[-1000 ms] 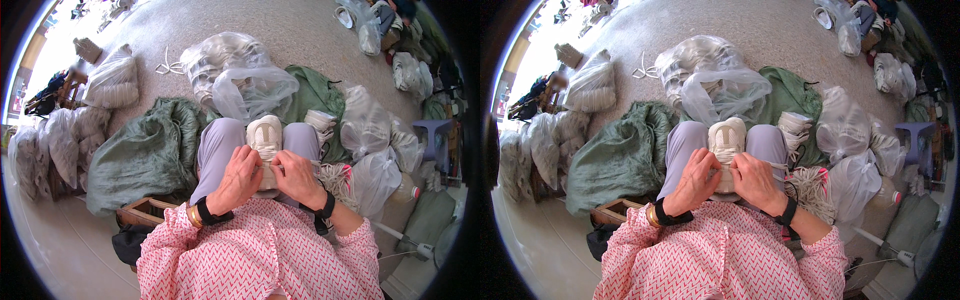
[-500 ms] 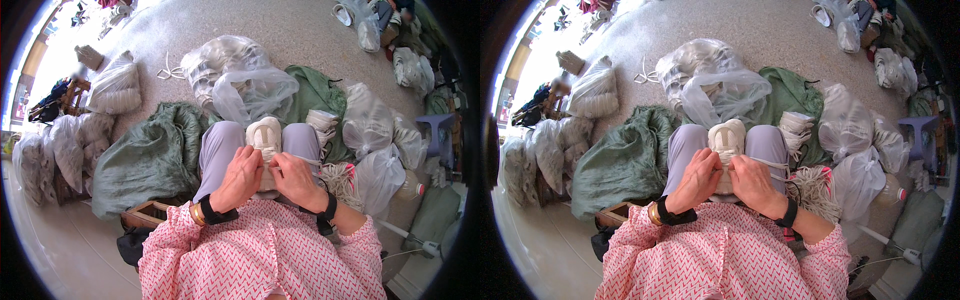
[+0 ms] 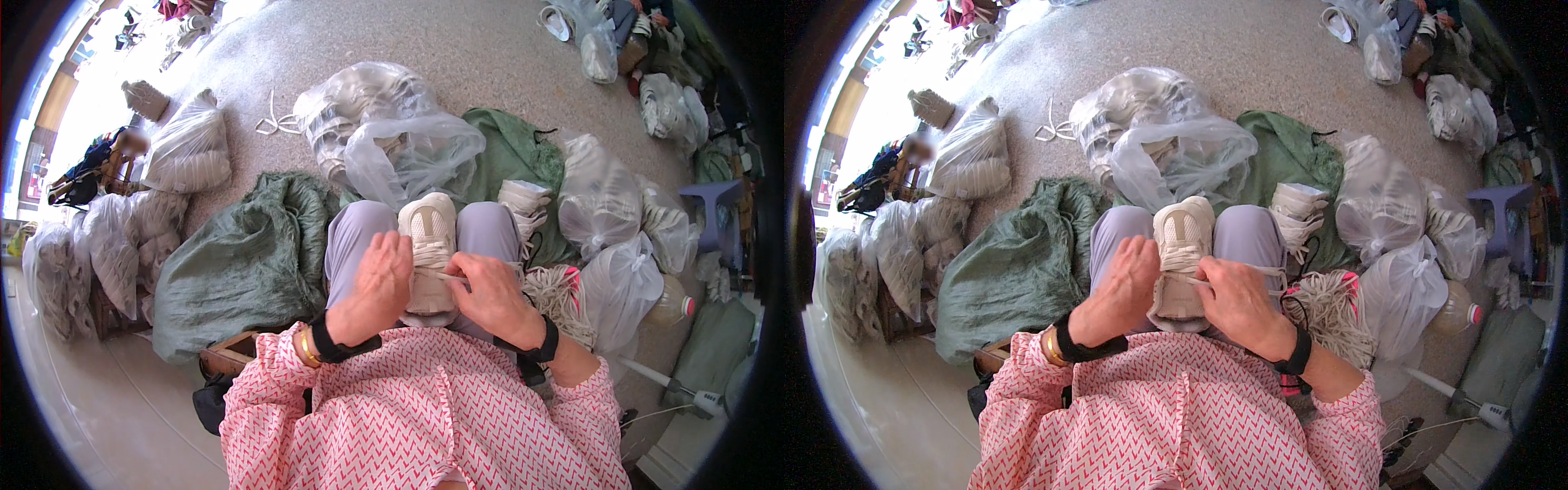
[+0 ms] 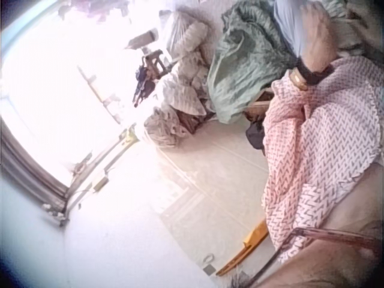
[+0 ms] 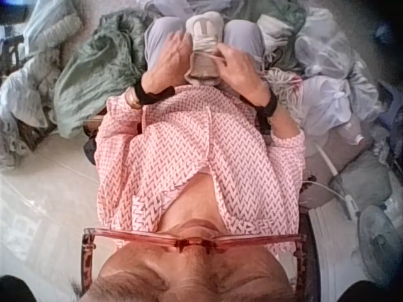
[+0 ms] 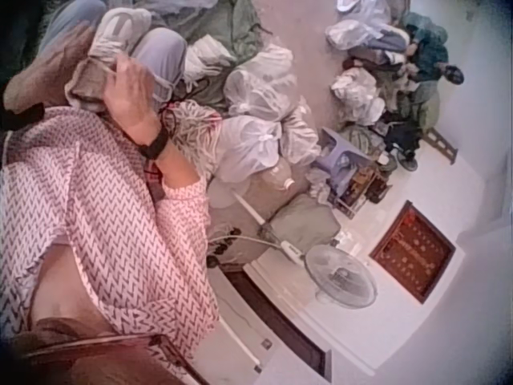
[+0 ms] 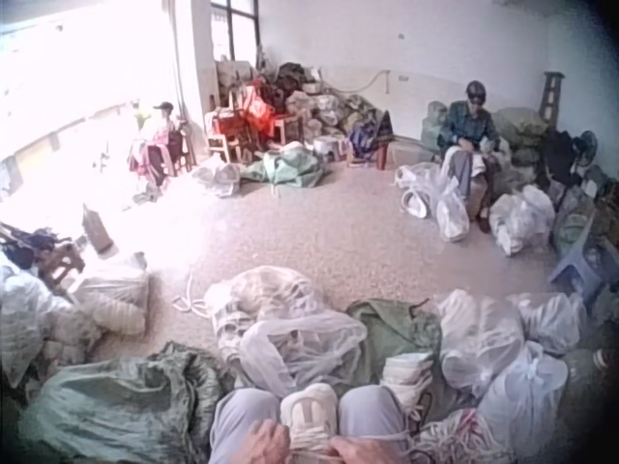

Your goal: Threading shoelaces through the eyelets of a sneaker and tying them.

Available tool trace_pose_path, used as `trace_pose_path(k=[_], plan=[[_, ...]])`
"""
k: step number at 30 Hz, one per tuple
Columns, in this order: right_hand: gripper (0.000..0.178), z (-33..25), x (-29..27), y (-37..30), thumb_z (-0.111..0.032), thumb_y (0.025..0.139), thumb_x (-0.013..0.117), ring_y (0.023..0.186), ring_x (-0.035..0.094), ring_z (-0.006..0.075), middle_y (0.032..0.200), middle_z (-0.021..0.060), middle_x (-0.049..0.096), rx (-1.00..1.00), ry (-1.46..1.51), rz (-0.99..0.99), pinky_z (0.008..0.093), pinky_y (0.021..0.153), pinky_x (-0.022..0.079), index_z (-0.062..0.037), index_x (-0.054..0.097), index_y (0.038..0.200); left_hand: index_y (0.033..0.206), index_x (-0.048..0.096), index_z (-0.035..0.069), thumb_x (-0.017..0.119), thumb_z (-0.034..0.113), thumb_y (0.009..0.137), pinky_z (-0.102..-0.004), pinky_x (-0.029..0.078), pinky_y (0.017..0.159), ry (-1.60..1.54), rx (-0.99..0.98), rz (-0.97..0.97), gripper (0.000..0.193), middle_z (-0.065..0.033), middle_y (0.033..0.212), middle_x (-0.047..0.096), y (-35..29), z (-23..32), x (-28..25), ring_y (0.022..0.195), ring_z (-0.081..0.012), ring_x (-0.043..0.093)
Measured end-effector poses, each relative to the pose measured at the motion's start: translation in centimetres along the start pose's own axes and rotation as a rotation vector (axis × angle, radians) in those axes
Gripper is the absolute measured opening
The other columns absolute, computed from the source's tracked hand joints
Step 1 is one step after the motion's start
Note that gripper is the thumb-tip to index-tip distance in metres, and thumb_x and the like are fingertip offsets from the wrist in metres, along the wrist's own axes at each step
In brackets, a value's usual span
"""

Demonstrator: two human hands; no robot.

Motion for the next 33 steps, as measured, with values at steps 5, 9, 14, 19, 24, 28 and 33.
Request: trace_pose_path(k=[5,9,14,19,24,28,33], plan=[[0.011,0.2,-0.1,0.2,-0.010,0.091,0.067,0.087,0.068,0.0430,0.088,0.0210,0.070,0.033,0.009,-0.013,0.0529,0.076,0.051,-0.0008,0.062,0.094,0.096,0.051,-0.001,0.065,0.001,0.090,-0.0451,0.046,0.074,-0.209,-0.030,0.036,0.015,-0.0190,0.087,0.055,-0.5,-1.0,-1.7,0.083,-0.0387,0.058],[0.011,0.4,0.0,0.3,-0.010,0.091,0.068,0.087,0.068,0.0428,0.088,0.0208,0.070,0.036,0.006,-0.025,0.0524,0.075,0.051,-0.0008,0.063,0.093,0.095,0.051,-0.002,0.066,0.002,0.089,-0.0453,0.048,0.068,-0.364,-0.084,0.035,0.017,-0.0187,0.081,0.057,-0.5,-0.6,-1.3,0.076,-0.0393,0.060],[0.015,0.9,-0.5,0.2,-0.013,0.090,0.072,0.078,0.069,0.0416,0.083,0.0205,0.071,0.021,0.110,-0.009,0.0487,0.070,0.053,0.0000,0.066,0.094,0.092,0.052,-0.001,0.066,0.002,0.090,-0.0455,0.049,0.063,-0.390,-0.112,0.036,0.014,-0.0184,0.074,0.060,-0.4,-1.3,-0.4,0.069,-0.0399,0.062],[0.014,1.5,-3.3,0.1,-0.009,0.090,0.076,0.059,0.060,0.0080,0.074,0.0048,0.070,0.061,0.255,-0.104,0.0262,0.055,0.046,0.0016,0.072,0.098,0.093,0.054,0.000,0.067,0.002,0.090,-0.0469,0.048,0.061,-0.303,-0.266,0.040,0.014,-0.0212,0.074,0.060,-2.5,-4.6,-4.0,0.067,-0.0408,0.061],[0.015,2.8,-5.3,-0.8,-0.011,0.088,0.076,0.058,0.054,0.0052,0.067,0.0003,0.063,0.144,0.396,-0.194,0.0254,0.054,0.043,-0.0014,0.073,0.099,0.090,0.054,0.000,0.068,0.002,0.092,-0.0336,0.042,0.056,-0.120,-0.522,0.136,0.014,-0.0118,0.067,0.052,-7.6,-11.9,-11.3,0.060,-0.0173,0.046],[0.015,1.5,-5.2,-0.1,-0.010,0.087,0.077,0.057,0.053,0.0059,0.068,0.0005,0.062,0.106,0.393,-0.210,0.0260,0.053,0.042,-0.0018,0.073,0.098,0.089,0.052,0.000,0.068,0.002,0.093,-0.0313,0.040,0.057,-0.099,-0.612,0.243,0.016,-0.0067,0.068,0.049,-13.9,-17.7,-15.7,0.063,-0.0134,0.042],[0.023,-0.4,-2.0,0.9,-0.006,0.084,0.075,0.059,0.061,0.0165,0.082,0.0080,0.068,-0.062,0.233,-0.206,0.0333,0.057,0.048,-0.0023,0.068,0.105,0.089,0.053,0.001,0.068,0.006,0.093,-0.0316,0.041,0.061,0.048,-0.744,0.343,0.016,-0.0042,0.072,0.050,-18.9,-21.4,-19.9,0.067,-0.0132,0.044]])
Point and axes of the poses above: each hand's wrist, its own y-axis towards the middle knuckle, its own x-axis out of the palm, z = x × y, the point moved 9 cm from there along y, towards the middle knuckle
